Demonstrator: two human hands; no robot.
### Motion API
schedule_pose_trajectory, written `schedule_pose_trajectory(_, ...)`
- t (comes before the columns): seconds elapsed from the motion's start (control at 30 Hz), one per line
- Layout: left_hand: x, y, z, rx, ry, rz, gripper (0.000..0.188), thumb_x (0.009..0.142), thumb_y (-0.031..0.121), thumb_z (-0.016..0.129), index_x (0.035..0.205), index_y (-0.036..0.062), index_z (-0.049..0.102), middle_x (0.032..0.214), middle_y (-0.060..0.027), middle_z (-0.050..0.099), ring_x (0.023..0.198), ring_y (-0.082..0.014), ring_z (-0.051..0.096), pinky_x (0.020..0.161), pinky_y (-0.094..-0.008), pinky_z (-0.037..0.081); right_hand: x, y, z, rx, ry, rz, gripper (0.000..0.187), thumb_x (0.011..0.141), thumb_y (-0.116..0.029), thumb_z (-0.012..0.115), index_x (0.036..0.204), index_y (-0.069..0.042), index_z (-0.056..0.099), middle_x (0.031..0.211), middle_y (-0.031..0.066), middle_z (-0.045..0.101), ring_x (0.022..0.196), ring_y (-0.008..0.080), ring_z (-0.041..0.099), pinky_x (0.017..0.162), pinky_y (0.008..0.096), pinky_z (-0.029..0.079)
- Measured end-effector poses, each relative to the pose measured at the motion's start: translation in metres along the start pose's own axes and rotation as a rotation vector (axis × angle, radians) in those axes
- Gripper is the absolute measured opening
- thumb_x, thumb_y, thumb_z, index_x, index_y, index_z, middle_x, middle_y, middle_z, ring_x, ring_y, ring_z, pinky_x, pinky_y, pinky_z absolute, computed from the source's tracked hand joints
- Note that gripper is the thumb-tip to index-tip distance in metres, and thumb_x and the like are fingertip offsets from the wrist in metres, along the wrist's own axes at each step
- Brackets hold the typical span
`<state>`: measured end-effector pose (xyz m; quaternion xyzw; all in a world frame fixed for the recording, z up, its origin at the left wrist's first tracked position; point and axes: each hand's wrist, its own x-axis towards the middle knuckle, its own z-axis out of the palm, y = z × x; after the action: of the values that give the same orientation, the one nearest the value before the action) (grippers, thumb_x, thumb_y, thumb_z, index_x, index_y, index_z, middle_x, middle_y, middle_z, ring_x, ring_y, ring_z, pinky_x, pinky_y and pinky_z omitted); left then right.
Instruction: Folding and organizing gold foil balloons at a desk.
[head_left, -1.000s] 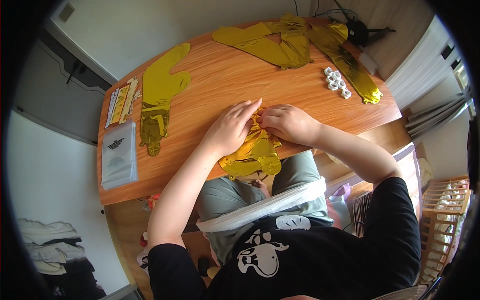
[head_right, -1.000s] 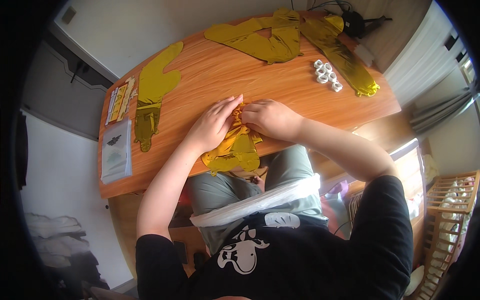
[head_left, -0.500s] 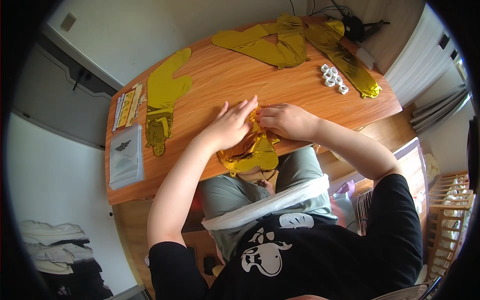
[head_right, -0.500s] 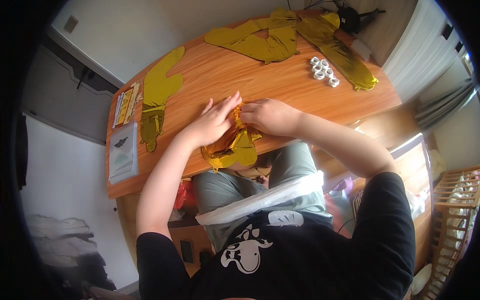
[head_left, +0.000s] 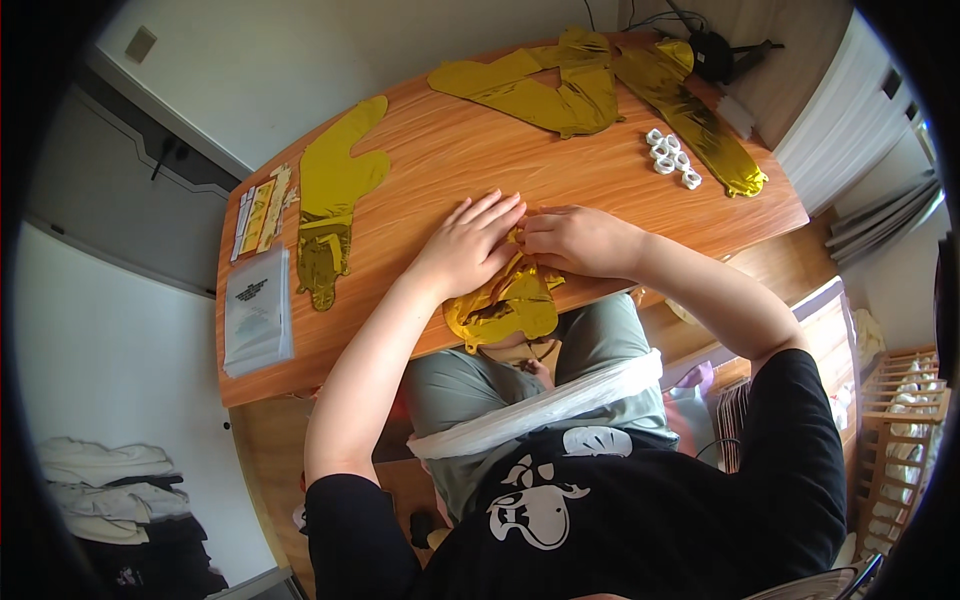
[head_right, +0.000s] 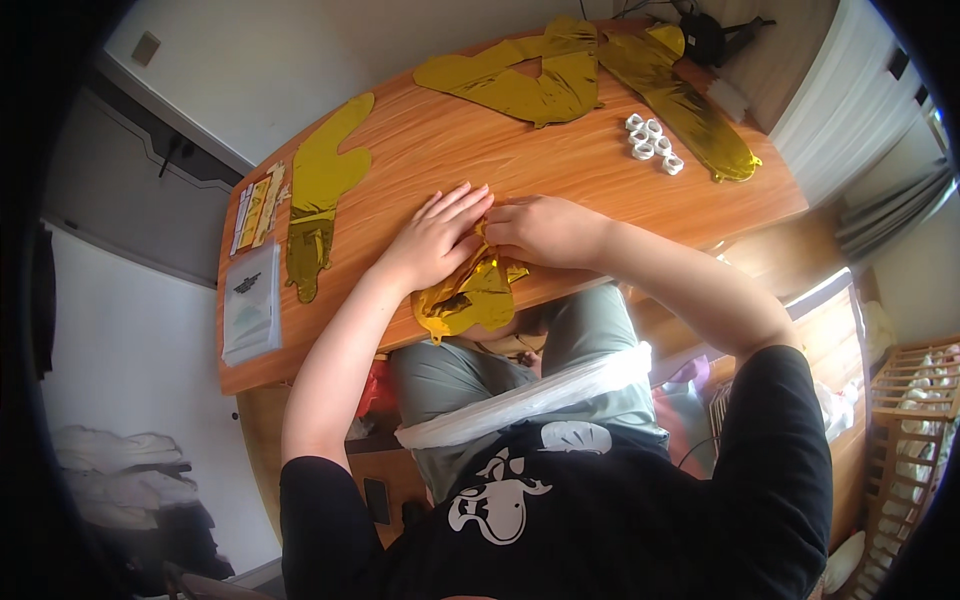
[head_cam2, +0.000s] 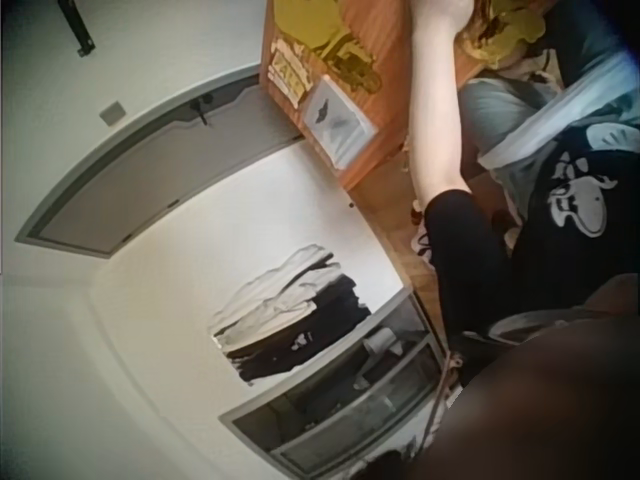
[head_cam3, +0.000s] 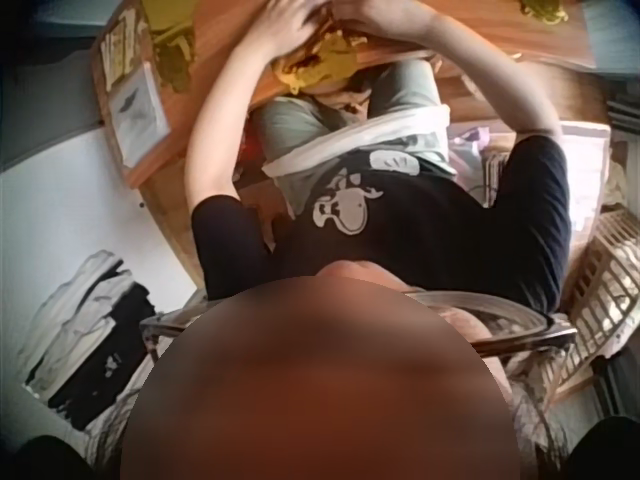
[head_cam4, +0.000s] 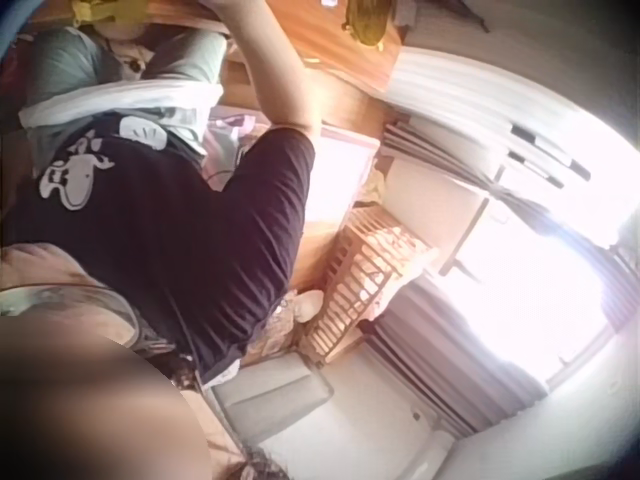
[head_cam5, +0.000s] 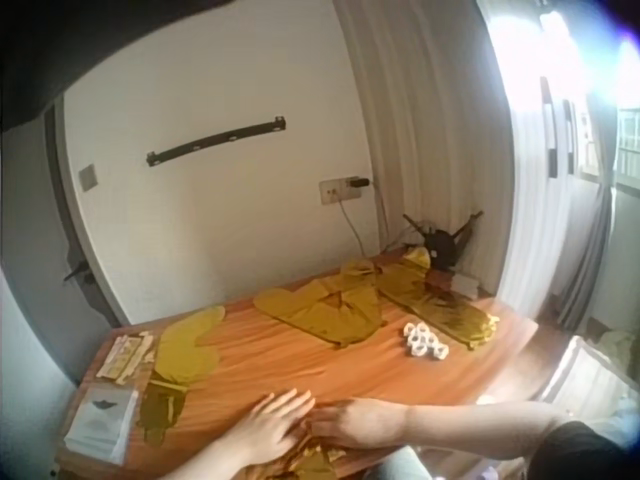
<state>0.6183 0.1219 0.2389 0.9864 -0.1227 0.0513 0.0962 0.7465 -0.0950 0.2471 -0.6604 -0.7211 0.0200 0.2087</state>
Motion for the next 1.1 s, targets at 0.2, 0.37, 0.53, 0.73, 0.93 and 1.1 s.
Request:
schedule_pose_trajectory(0.2,-0.003,0.0,0.001,0.083,-0.015,0.021,0.072,0.1,0.043,0.061,0.161,0.0163,0.033,0.168,-0.005,0.032,0.156,-0.028,0.026,0.128,-0.0484,0.021,-0.008,-0.01,-0.014,-0.101,-0.017,-0.125,0.03,0.086,-0.018,0.072,0.111,-0.001,0.067,0.118,0.0149,0.069,0.11,0.0343,0.067,0.102,0.0449,0.054)
schedule_pose_trajectory(0.37,-0.002,-0.001,0.0,0.089,-0.022,0.03,0.088,0.093,0.057,0.066,0.162,0.0145,0.032,0.168,-0.0059,0.031,0.156,-0.0284,0.025,0.128,-0.0483,0.021,-0.017,-0.008,-0.007,-0.011,0.165,-0.243,0.025,0.084,-0.015,0.069,0.105,-0.001,0.07,0.109,0.0128,0.07,0.103,0.0317,0.069,0.086,0.0408,0.059)
schedule_pose_trajectory(0.53,-0.003,-0.002,0.001,0.128,-0.041,0.036,0.112,0.08,0.079,0.065,0.162,0.0125,0.03,0.169,-0.006,0.03,0.156,-0.0276,0.024,0.128,-0.0486,0.02,-0.02,-0.009,-0.004,-0.019,0.157,-0.249,0.028,0.082,-0.012,0.071,0.107,0.0,0.071,0.115,0.0163,0.07,0.11,0.0352,0.068,0.094,0.0425,0.057)
schedule_pose_trajectory(0.73,-0.001,-0.003,-0.002,0.087,-0.036,0.067,0.118,0.074,0.083,0.067,0.161,0.011,0.033,0.168,-0.0074,0.032,0.156,-0.0292,0.024,0.128,-0.0488,0.02,-0.021,-0.01,-0.004,0.032,0.144,-0.236,0.03,0.081,-0.016,0.076,0.107,-0.001,0.072,0.117,0.0159,0.07,0.111,0.0344,0.068,0.094,0.0423,0.057)
schedule_pose_trajectory(0.93,-0.001,-0.01,0.002,0.124,-0.041,0.082,0.118,0.077,0.089,0.053,0.162,0.0109,0.031,0.168,-0.0081,0.03,0.157,-0.0297,0.023,0.128,-0.0522,0.017,-0.019,-0.008,-0.002,0.039,0.101,-0.212,0.031,0.081,-0.018,0.078,0.106,-0.002,0.072,0.119,0.016,0.069,0.112,0.0348,0.067,0.094,0.0428,0.057)
schedule_pose_trajectory(1.1,-0.001,-0.018,0.001,-0.134,0.101,0.08,0.091,0.092,0.078,0.037,0.159,0.0175,0.039,0.164,-0.0075,0.039,0.154,-0.0301,0.031,0.126,-0.0589,0.014,-0.019,-0.011,-0.003,0.029,0.109,-0.216,0.031,0.08,-0.018,0.078,0.106,-0.002,0.072,0.118,0.0157,0.069,0.11,0.0347,0.068,0.093,0.0426,0.057)
